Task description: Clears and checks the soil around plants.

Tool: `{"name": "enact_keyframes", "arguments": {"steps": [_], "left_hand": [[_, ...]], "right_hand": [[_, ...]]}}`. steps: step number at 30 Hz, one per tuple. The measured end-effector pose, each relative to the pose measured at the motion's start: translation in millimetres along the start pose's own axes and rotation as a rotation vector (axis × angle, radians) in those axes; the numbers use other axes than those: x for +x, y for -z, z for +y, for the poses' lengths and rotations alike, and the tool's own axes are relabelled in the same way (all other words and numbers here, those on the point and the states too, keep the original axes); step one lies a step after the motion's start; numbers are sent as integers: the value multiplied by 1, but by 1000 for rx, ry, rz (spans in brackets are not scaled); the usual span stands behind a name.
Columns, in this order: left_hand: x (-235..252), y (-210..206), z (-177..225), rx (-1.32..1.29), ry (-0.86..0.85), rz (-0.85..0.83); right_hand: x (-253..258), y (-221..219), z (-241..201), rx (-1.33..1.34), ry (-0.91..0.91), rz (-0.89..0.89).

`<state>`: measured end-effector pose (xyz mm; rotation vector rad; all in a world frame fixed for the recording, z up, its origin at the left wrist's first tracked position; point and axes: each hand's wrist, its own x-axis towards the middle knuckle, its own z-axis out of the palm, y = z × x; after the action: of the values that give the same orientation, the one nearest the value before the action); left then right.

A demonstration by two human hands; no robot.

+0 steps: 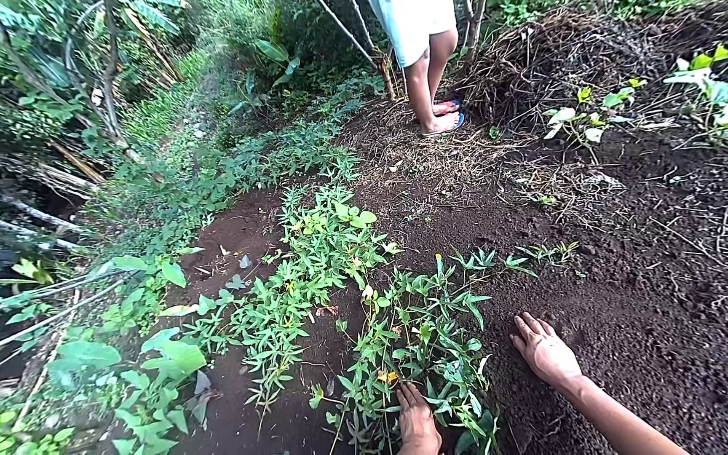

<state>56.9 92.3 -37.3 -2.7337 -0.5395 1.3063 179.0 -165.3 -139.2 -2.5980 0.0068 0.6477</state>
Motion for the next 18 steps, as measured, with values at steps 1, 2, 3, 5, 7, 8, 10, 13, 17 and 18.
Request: {"name": "enact_keyframes", "arguments": {"steps": [1, 2, 3, 5, 7, 8, 10, 13, 17, 18], "left_hand": [[0, 0, 0, 0, -2, -2], [0, 0, 0, 3, -3, -6], [0, 1, 0, 5, -7, -9], [0, 2, -1, 6, -14, -14], [-1, 3, -1, 6, -15, -16], [0, 3, 0, 6, -14, -17], [0, 3, 1, 9, -7, -23], [1, 2, 2, 9, -4, -20], [3, 1, 3, 41, -24, -8], [4, 0, 3, 61, -28, -17]], "right_hand": [[0, 0, 0, 5, -1, -2], [0, 1, 0, 11, -3, -3], [-1, 1, -1, 13, -4, -4], [-1, 2, -1, 5, -2, -3], [-1, 2, 0, 1, 0, -4], [0, 2, 2, 1, 3, -3], [1, 2, 4, -8, 4, -19], [1, 7, 4, 10, -2, -64], [0, 17, 4, 37, -11, -142], [-2, 20, 5, 39, -12, -166]]}}
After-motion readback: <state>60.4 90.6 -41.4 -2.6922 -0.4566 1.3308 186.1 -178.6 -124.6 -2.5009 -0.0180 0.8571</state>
